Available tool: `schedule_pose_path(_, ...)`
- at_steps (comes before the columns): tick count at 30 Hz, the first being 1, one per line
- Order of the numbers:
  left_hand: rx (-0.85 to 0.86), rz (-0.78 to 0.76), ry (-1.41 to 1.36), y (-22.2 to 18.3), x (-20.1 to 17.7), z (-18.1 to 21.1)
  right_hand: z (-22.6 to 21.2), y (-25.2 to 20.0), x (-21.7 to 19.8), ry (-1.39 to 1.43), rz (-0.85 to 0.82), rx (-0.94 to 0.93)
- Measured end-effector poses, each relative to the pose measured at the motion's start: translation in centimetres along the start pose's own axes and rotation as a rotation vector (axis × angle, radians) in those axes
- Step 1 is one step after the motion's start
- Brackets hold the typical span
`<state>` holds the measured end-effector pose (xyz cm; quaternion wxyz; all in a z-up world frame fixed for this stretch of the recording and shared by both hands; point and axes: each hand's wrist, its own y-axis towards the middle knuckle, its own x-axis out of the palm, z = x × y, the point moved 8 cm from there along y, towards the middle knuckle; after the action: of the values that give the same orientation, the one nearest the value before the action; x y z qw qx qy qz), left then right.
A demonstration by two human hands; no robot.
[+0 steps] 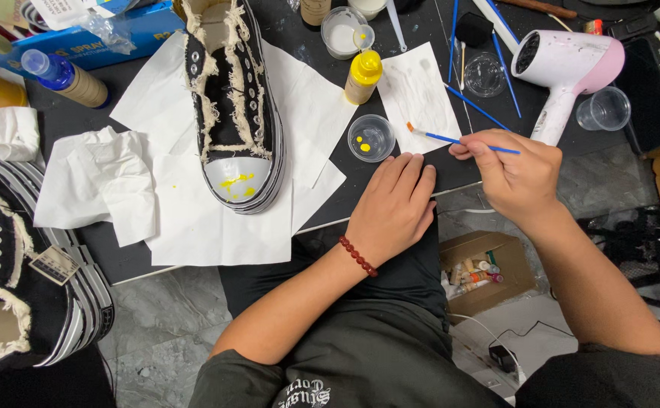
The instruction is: The person paints a smiley face on the toe of a black high-top sneaker. They mix yellow paint in a small cup, apply it with a brush to the rubber toe cap, add dots of other colors, and wipe the brush and surfaces with a tissue.
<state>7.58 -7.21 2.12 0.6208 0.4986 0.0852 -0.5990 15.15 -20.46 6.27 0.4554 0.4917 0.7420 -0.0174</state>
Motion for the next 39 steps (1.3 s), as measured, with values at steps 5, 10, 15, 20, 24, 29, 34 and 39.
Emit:
schedule_pose_path(5, 0.014, 0.003, 0.019, 0.1, -0.1, 0.2, -0.7, -0.4, -1.4, -0.009, 0.008, 0.005)
schedule_pose_path(10, 0.021, 0.028, 0.027, 0.0, -0.2, 0.3, -2.1, 1.4, -1.2, -0.059, 0.025, -0.081)
schedule_pose_path(15, 0.010, 0.021, 0.013, 0.0, -0.1, 0.2, -3.0, 1.4, 1.2, -0.083, -0.158, -0.154)
schedule_pose_path(20, 0.020, 0.036, 0.023, -0.1, -0.1, 0.2, -2.1, 0.3, 0.1, -0.022, -0.222, -0.056)
schedule_pose_path(24, 0.016, 0.028, 0.028, 0.0, -0.2, 0.3, -1.4, 0.0, -1.2, -0.012, -0.240, 0.018)
schedule_pose_path(29, 0.020, 0.012, 0.033, 0.0, -0.1, 0.4, -0.7, 0.1, -2.1, 0.119, -0.007, 0.045)
schedule_pose_path(34, 0.027, -0.009, 0.049, -0.1, 0.0, 0.4, -0.4, -0.1, 0.6, 0.079, 0.100, 0.051)
schedule_pose_path(39, 0.013, -0.008, 0.049, -0.4, 0.1, 0.3, -1.2, -1.8, 0.3, 0.008, 0.121, 0.028)
